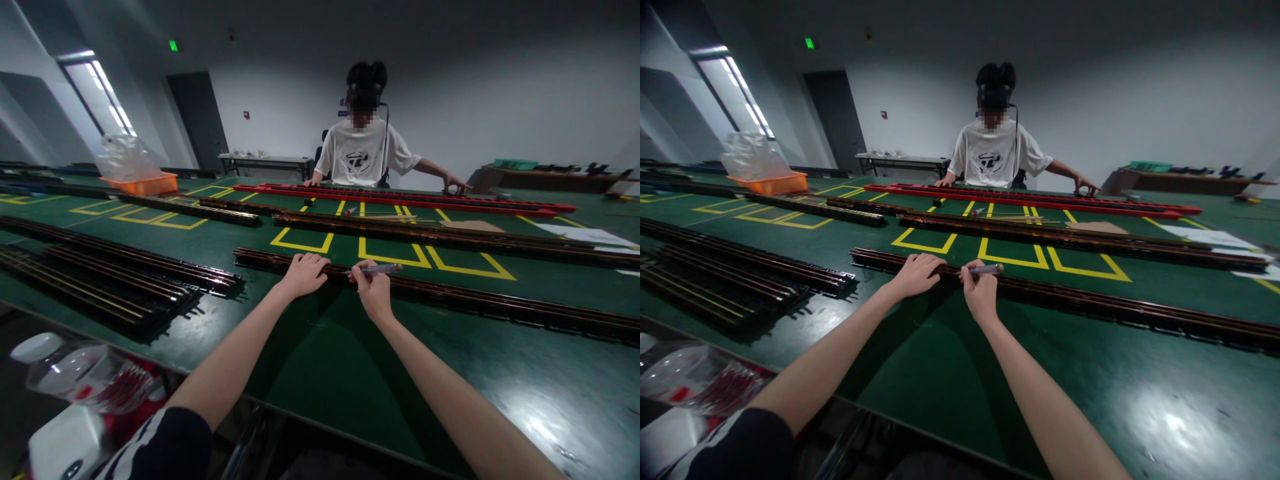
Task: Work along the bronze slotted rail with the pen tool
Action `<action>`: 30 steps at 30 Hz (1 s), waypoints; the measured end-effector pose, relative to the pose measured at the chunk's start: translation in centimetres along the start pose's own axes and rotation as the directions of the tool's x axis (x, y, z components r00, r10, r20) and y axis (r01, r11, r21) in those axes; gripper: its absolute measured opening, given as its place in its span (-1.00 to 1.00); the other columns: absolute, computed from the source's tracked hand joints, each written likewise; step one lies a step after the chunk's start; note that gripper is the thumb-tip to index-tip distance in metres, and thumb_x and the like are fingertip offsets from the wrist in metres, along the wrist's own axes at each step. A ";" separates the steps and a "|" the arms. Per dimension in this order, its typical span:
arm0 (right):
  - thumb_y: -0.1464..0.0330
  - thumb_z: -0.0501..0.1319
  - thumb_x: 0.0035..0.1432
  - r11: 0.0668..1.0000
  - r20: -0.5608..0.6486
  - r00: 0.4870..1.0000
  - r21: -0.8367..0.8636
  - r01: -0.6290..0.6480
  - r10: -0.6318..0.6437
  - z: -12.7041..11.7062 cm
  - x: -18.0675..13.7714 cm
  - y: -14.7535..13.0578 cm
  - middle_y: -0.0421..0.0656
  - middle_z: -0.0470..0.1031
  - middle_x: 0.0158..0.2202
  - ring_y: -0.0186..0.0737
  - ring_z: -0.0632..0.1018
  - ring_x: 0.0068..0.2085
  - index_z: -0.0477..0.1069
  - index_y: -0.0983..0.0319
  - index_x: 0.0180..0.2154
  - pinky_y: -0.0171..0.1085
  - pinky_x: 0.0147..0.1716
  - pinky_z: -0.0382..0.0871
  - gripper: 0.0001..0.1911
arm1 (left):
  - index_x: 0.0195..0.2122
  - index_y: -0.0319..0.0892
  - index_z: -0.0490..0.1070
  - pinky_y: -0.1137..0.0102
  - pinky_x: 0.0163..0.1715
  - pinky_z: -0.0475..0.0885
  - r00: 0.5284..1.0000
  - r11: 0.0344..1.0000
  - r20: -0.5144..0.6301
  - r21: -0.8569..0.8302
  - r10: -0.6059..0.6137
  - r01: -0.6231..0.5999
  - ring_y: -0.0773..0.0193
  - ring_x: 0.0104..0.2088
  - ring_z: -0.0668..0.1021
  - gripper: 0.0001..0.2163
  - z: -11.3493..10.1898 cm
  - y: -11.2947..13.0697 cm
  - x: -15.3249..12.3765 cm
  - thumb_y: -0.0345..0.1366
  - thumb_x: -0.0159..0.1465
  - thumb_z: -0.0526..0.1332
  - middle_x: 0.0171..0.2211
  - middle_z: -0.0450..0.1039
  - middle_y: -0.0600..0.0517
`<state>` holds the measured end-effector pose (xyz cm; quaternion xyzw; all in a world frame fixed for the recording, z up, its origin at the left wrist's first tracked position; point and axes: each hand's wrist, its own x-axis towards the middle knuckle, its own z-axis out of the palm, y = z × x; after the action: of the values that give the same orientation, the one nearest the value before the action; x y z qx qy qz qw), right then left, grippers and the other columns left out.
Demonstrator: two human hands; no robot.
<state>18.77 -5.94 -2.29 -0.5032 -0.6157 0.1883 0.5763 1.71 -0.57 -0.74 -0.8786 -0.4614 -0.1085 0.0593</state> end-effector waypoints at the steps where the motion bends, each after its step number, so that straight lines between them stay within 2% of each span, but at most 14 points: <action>1: 0.20 0.10 0.15 1.000 0.002 1.000 0.003 0.001 -0.001 0.0 0.0 0.0 -0.16 0.49 -0.52 -0.22 0.51 -0.50 0.32 0.20 -0.44 -0.29 -0.53 0.38 -0.78 | 0.02 -0.09 0.31 0.11 0.03 0.22 1.000 1.000 0.002 -0.001 0.001 -0.001 0.09 0.05 0.39 -0.69 0.0 0.0 0.0 -0.26 0.27 -0.01 0.05 0.40 -0.05; 11: 0.22 0.11 0.14 1.000 0.040 0.999 -0.008 0.027 -0.027 0.2 0.0 -0.4 -0.16 0.49 -0.52 -0.16 0.54 -0.43 0.31 0.18 -0.46 -0.23 -0.42 0.39 -0.79 | -0.02 -0.11 0.33 0.11 0.04 0.22 1.000 1.000 -0.003 -0.004 -0.008 0.008 0.08 0.01 0.41 -0.71 0.1 -0.3 0.0 -0.29 0.26 -0.01 0.00 0.42 -0.06; 30: 0.24 0.10 0.15 0.998 -0.065 0.997 -0.046 0.042 -0.045 0.0 -0.1 -0.1 -0.17 0.49 -0.54 -0.17 0.54 -0.45 0.31 0.19 -0.45 -0.23 -0.40 0.40 -0.80 | 0.02 -0.11 0.31 0.09 0.04 0.23 1.000 1.000 0.004 -0.005 -0.003 0.003 0.08 0.03 0.40 -0.69 0.3 -0.2 0.1 -0.31 0.26 -0.01 0.02 0.41 -0.04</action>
<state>18.76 -6.02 -2.27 -0.5083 -0.6112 0.1452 0.5890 1.61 -0.30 -0.98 -0.8783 -0.4623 -0.1081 0.0560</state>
